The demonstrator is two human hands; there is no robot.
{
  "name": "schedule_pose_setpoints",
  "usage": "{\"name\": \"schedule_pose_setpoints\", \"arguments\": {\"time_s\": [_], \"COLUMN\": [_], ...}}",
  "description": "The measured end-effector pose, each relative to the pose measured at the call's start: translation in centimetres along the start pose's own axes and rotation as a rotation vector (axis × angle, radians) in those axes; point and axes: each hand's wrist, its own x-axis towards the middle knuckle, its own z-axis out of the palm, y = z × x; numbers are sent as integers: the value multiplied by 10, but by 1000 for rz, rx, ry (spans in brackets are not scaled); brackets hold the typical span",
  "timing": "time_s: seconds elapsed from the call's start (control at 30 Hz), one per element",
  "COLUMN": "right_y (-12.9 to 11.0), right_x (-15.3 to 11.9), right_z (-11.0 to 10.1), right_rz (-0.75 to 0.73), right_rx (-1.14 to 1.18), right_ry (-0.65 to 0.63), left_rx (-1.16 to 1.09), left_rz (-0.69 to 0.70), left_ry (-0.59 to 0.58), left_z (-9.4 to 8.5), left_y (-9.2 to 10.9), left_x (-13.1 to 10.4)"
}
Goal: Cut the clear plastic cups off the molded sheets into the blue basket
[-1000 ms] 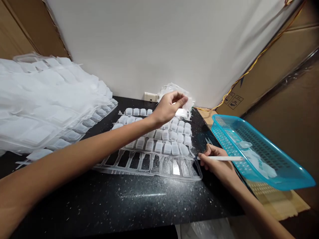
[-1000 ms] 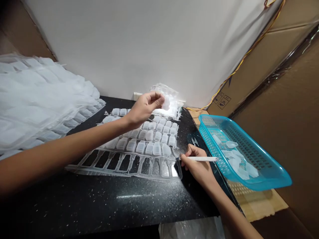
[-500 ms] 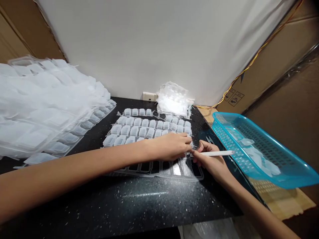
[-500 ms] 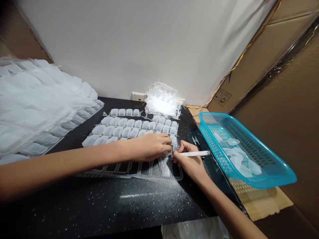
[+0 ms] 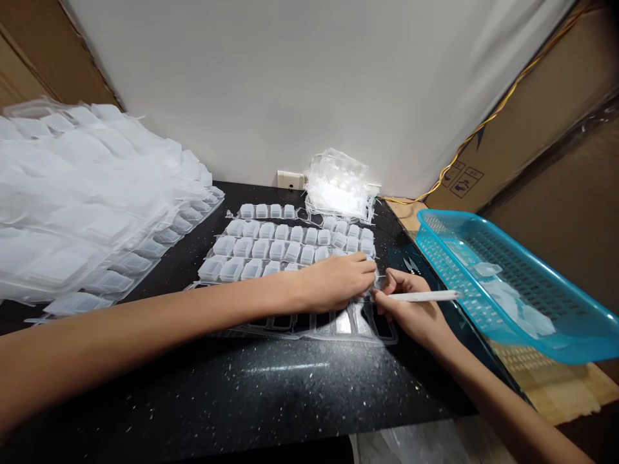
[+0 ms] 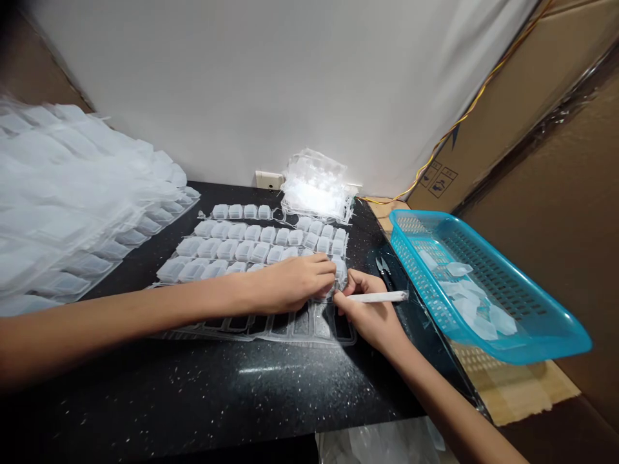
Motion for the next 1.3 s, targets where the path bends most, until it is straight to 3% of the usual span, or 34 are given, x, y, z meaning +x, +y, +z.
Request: {"name": "schedule_pose_setpoints", "arguments": {"time_s": [0.07, 0.17, 0.23, 0.3, 0.43, 0.53, 0.63, 0.93, 1.3], "right_y": [-1, -2, -4, -7, -12, -10, -6, -9, -6], "right_x": [0, -1, -1, -1, 2, 5, 8, 4, 6], "right_z": [0, -1, -1, 0, 8, 16, 20, 21, 24], "right_rz": [-15, -4, 10, 10, -9, -14, 1, 32, -66], "right_rx": [-8, -5, -9, -4, 33, 58, 85, 109, -38], "right_ry": [-5, 0, 37, 77, 26, -32, -47, -51, -57], "left_rx": [-272, -605, -607, -480, -130, 115, 227, 263, 384], "left_rz": [-171, -465, -483, -369, -62, 48, 67, 15, 49], "left_ry": [193, 588, 723, 632, 136, -25, -62, -141, -112], "left_z": [-6, -27, -42, -49, -35, -22, -20, -21, -7], "left_y": [-8, -25, -31, -29, -11, 0, 2, 2, 10], "left_x": [0, -4, -8, -12, -19, -23, -26, -30, -31]}}
